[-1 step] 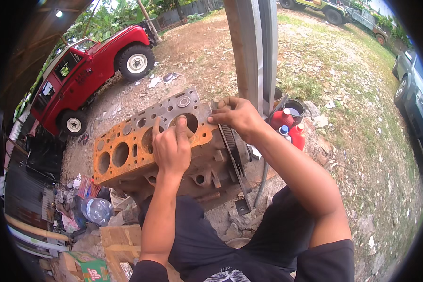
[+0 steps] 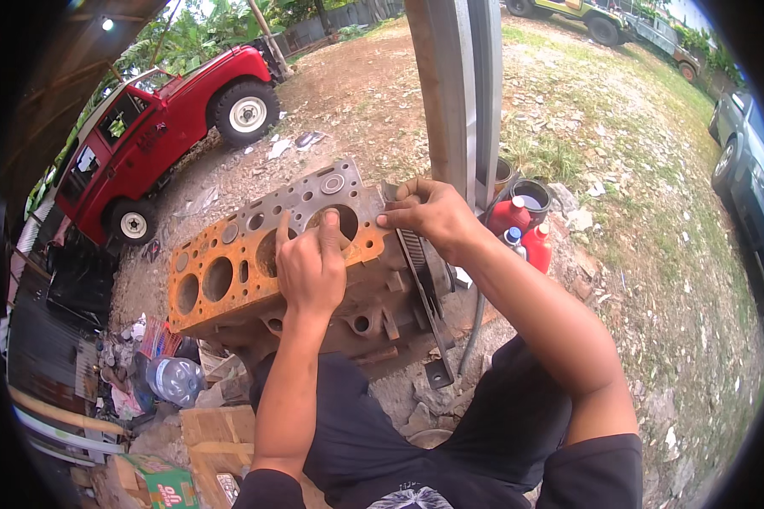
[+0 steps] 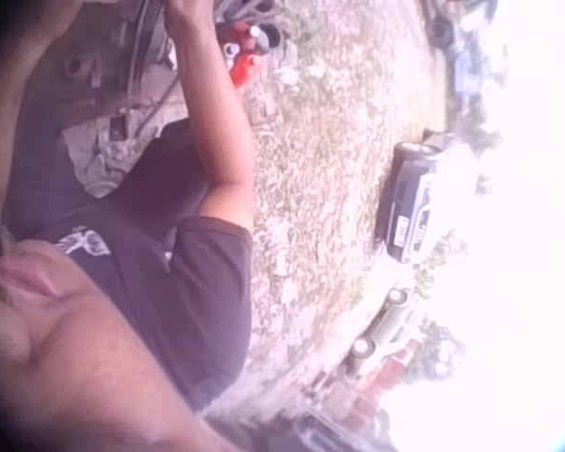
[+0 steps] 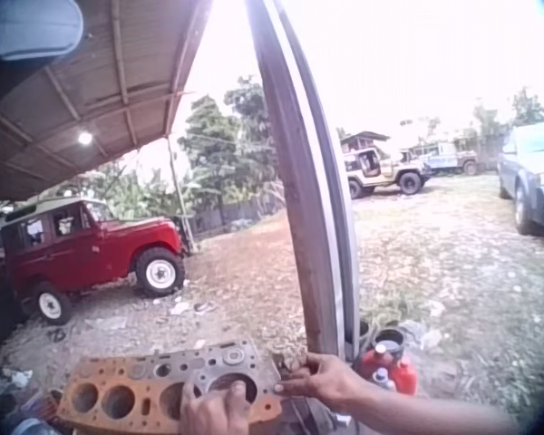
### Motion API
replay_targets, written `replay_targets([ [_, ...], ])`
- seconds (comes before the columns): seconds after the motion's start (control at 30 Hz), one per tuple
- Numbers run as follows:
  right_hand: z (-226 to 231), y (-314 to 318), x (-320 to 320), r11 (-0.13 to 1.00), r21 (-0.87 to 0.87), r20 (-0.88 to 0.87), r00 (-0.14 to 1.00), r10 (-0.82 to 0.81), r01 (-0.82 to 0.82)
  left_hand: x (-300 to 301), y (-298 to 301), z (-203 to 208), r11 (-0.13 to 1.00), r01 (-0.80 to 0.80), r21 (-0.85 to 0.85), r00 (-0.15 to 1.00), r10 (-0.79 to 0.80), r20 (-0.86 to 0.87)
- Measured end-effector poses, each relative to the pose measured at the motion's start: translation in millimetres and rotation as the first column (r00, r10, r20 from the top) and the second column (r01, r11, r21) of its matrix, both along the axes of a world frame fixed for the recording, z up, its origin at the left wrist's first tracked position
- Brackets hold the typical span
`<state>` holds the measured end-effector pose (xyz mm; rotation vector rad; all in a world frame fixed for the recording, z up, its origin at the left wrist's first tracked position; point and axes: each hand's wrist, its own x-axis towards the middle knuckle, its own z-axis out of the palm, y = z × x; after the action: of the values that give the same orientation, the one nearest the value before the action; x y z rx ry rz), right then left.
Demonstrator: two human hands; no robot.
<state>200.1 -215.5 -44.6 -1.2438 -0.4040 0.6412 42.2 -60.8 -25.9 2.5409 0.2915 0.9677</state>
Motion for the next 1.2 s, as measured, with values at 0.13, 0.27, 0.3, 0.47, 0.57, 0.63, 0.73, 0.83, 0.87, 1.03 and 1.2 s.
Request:
replay_targets([
  [0.13,15.2,12.1,22.4,0.993,-0.119,0.025,0.999,-0.024,0.027,9.8,-4.4,3.3,0.999,0.020,0.043,0.999,-0.022,0.039],
  [0.27,11.2,15.6,13.6,0.995,-0.093,0.016,1.000,0.021,-0.020,7.4,7.1,-0.9,0.999,0.034,0.005,0.999,-0.034,0.023],
  [0.3,8.2,8.4,3.6,0.999,-0.036,-0.009,0.999,0.039,-0.039,5.7,8.5,-0.3,1.000,0.026,0.004,0.999,-0.027,0.029],
  [0.47,19.2,10.9,23.9,0.986,-0.159,-0.001,0.999,0.042,-0.042,10.8,-1.2,2.2,0.996,0.067,0.064,0.996,-0.071,0.055],
  [0.57,8.9,13.1,23.0,0.994,-0.108,-0.005,1.000,-0.017,0.017,9.8,-1.7,3.1,0.996,0.064,0.056,0.996,-0.068,0.058],
  [0.63,7.4,3.0,-2.0,0.997,-0.080,0.014,1.000,0.007,-0.006,2.9,4.9,1.1,0.996,0.051,0.066,0.997,-0.055,0.058],
  [0.73,4.2,-11.3,-9.4,0.995,-0.099,0.020,0.999,0.026,-0.024,5.1,5.4,-0.5,0.996,0.051,0.077,0.994,-0.058,0.095],
  [0.83,15.5,-2.7,8.2,0.988,-0.151,0.053,0.999,-0.010,0.018,10.3,2.7,-3.4,0.996,0.050,0.080,0.992,-0.059,0.114],
  [0.87,12.5,2.2,20.9,0.978,-0.207,0.091,0.996,-0.009,0.028,12.7,0.5,-2.5,0.995,0.052,0.081,0.991,-0.061,0.119],
  [1.03,14.0,-5.4,5.0,0.970,-0.245,0.109,0.994,0.020,0.007,4.7,6.1,-0.5,0.997,0.039,0.063,0.997,-0.043,0.068],
  [1.2,-7.9,-44.3,-1.2,0.991,-0.122,-0.034,0.997,-0.068,0.063,5.6,1.5,-0.6,0.996,0.080,0.045,0.986,-0.085,0.142],
])
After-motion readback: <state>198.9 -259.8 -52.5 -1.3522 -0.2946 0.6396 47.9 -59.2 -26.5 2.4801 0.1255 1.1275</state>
